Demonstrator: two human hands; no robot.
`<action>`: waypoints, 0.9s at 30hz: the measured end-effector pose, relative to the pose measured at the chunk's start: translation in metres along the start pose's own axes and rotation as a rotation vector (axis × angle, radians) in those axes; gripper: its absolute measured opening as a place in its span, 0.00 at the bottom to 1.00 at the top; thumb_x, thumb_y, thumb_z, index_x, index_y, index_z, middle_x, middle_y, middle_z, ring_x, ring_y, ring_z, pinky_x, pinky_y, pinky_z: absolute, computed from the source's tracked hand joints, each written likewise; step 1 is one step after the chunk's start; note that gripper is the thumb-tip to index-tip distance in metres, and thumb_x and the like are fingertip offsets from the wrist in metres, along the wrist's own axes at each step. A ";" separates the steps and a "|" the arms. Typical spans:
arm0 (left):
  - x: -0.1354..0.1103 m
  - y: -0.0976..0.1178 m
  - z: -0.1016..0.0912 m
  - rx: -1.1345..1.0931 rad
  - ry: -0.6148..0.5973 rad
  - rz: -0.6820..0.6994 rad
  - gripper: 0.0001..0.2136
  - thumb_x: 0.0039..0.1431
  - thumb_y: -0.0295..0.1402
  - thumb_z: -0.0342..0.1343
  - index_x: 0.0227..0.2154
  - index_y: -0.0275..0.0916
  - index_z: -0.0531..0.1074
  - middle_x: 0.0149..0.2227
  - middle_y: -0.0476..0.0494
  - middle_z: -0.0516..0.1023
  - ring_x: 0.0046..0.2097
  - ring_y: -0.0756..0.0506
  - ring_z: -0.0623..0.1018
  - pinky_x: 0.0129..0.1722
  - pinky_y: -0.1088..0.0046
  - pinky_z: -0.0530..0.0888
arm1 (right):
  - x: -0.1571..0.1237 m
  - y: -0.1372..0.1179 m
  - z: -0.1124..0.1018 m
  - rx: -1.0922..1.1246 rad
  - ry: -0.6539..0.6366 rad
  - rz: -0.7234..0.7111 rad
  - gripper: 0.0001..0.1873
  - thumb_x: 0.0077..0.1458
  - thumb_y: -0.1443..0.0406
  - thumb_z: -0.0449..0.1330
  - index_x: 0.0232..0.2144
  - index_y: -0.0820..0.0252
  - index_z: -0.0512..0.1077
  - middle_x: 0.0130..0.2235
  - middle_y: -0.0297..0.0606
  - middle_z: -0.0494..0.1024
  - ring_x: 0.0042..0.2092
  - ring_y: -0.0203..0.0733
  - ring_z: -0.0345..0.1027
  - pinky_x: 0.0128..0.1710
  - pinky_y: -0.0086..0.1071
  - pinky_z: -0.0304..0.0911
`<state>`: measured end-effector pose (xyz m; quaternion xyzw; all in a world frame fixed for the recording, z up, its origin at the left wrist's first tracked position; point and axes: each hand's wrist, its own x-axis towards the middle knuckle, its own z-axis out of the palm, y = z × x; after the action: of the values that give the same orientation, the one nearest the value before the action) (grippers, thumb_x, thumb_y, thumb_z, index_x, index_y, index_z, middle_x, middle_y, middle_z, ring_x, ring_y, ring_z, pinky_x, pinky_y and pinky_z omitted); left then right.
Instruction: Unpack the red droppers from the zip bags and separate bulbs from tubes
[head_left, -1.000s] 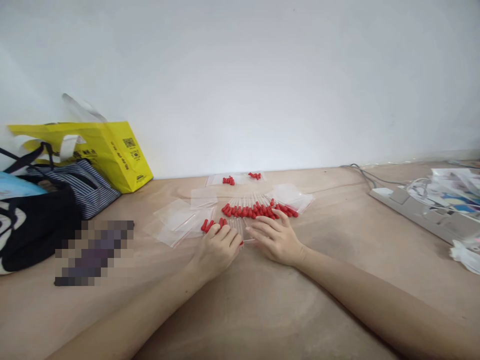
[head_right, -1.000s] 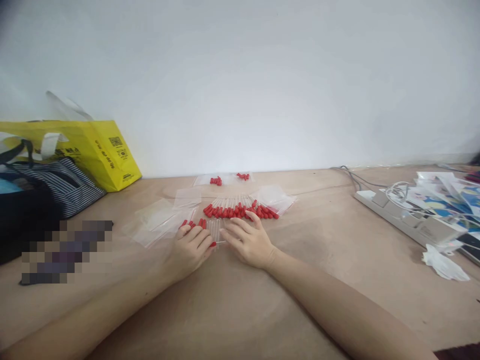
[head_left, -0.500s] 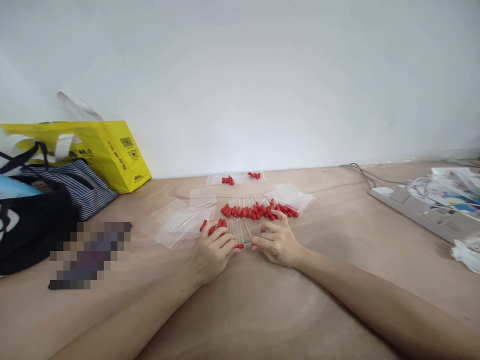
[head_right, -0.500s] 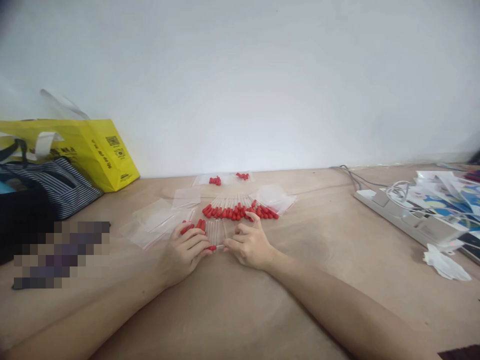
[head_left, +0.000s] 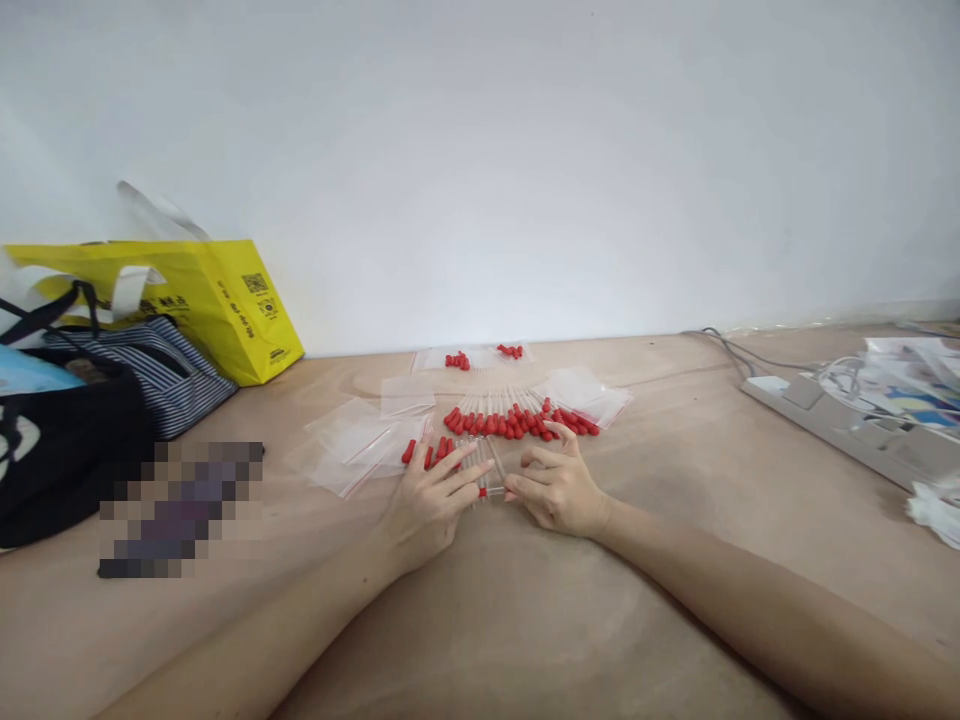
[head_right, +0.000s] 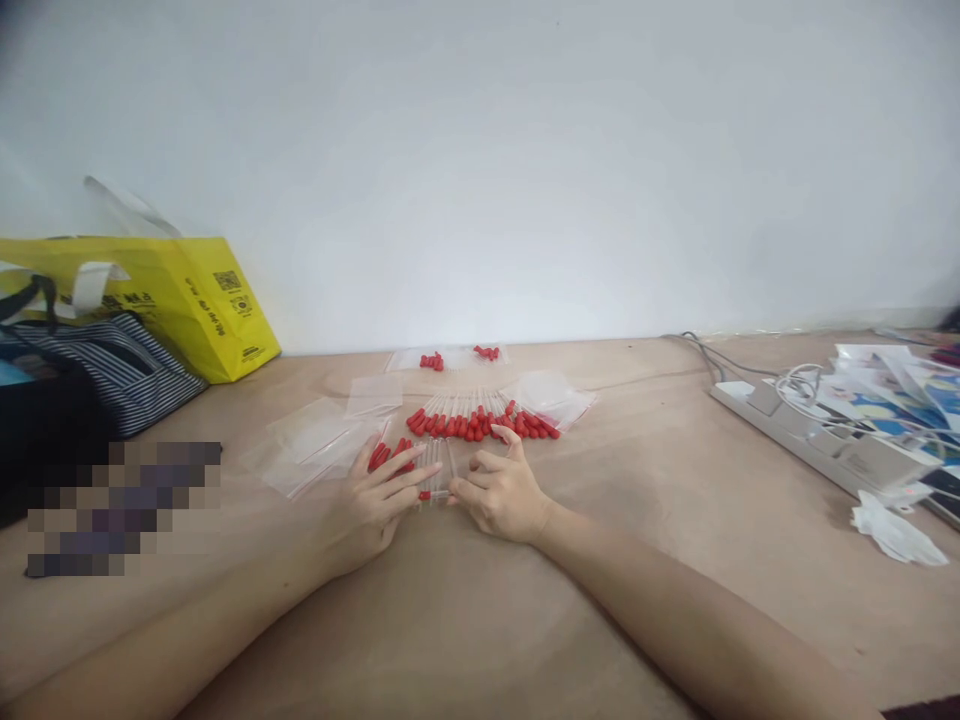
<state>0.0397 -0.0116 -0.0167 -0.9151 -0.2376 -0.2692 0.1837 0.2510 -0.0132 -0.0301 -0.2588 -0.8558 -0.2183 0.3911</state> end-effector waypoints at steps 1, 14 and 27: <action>0.000 0.000 0.000 0.005 -0.008 -0.003 0.11 0.52 0.21 0.43 0.25 0.39 0.68 0.46 0.49 0.73 0.54 0.43 0.66 0.57 0.46 0.42 | 0.000 0.000 0.000 0.000 -0.001 0.002 0.09 0.55 0.65 0.51 0.25 0.58 0.68 0.19 0.25 0.72 0.30 0.31 0.63 0.54 0.41 0.36; -0.001 0.000 0.000 -0.005 -0.037 -0.033 0.12 0.54 0.22 0.41 0.26 0.40 0.68 0.45 0.46 0.74 0.54 0.42 0.66 0.55 0.45 0.43 | -0.001 -0.001 -0.002 -0.003 0.010 -0.006 0.08 0.55 0.65 0.52 0.26 0.58 0.68 0.17 0.26 0.70 0.30 0.32 0.61 0.51 0.41 0.41; -0.002 -0.001 0.001 -0.015 0.083 -0.268 0.07 0.58 0.31 0.47 0.30 0.41 0.70 0.35 0.46 0.76 0.40 0.45 0.72 0.45 0.62 0.63 | -0.013 0.004 0.009 -0.068 -0.274 0.467 0.14 0.54 0.70 0.47 0.39 0.63 0.70 0.28 0.40 0.73 0.30 0.38 0.61 0.32 0.32 0.51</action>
<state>0.0378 -0.0108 -0.0183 -0.8644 -0.3479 -0.3309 0.1491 0.2554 -0.0089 -0.0452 -0.4892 -0.8100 -0.1140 0.3026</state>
